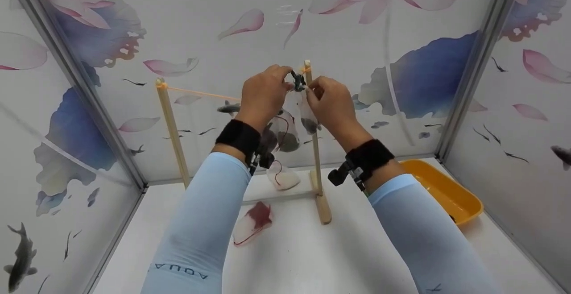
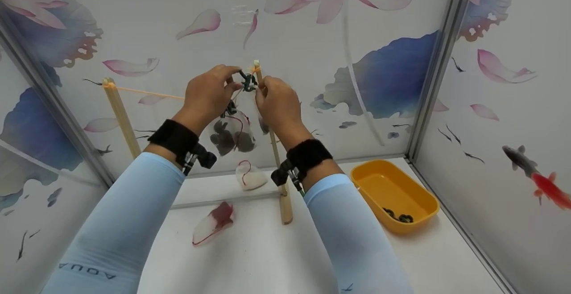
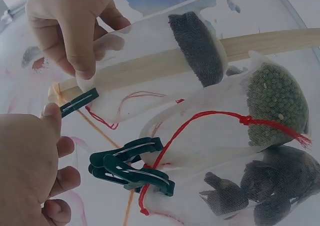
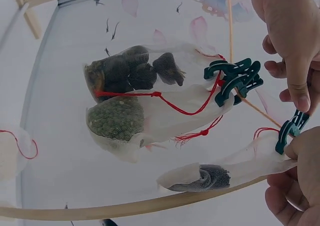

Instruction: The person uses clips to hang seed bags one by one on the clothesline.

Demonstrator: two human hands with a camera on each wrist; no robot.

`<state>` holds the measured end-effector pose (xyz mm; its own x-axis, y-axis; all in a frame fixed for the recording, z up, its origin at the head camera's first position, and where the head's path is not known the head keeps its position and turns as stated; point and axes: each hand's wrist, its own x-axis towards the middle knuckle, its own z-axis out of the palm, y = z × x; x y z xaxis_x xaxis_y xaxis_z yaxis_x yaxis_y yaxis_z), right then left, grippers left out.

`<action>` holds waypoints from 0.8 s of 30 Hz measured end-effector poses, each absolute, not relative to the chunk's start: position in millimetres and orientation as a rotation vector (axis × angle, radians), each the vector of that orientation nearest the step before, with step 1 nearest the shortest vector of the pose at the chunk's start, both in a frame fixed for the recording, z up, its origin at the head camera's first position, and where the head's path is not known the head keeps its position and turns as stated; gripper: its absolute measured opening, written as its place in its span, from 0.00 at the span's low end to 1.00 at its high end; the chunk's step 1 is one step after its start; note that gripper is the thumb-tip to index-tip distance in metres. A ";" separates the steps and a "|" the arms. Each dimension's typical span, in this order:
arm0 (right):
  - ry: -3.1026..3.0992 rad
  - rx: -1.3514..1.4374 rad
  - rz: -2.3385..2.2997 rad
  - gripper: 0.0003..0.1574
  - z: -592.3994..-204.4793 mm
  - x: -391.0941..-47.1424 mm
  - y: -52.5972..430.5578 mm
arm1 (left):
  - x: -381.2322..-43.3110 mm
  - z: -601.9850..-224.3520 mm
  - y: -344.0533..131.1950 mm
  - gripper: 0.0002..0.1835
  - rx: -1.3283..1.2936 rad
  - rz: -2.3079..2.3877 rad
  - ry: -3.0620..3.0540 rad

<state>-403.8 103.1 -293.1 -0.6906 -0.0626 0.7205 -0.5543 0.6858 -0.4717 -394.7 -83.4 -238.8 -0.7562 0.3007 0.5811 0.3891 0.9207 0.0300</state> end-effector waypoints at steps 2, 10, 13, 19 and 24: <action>-2.212 0.467 0.923 0.13 -296.9 -404.4 104.8 | -393.1 -240.2 -84.8 0.26 -0.507 -0.233 -2.488; -2.262 0.497 0.942 0.13 -322.4 -404.8 109.8 | -370.9 -252.7 -100.7 0.26 -0.522 -0.395 -2.420; -2.267 0.512 0.966 0.13 -336.5 -402.6 111.8 | -357.0 -266.7 -114.3 0.19 -0.532 -0.469 -2.337; -2.241 0.502 1.125 0.11 -372.8 -392.1 124.4 | -326.6 -319.2 -139.8 0.11 -0.504 -0.628 -2.162; -2.296 0.400 1.210 0.11 -416.3 -381.2 142.7 | -309.6 -379.9 -166.4 0.08 -0.417 -0.709 -2.057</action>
<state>-381.2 142.7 -416.3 -0.8267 -0.0222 0.5623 -0.4763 0.5598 -0.6781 -309.6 -166.4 -379.9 -0.5439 0.0238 0.8388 0.5358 0.7792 0.3253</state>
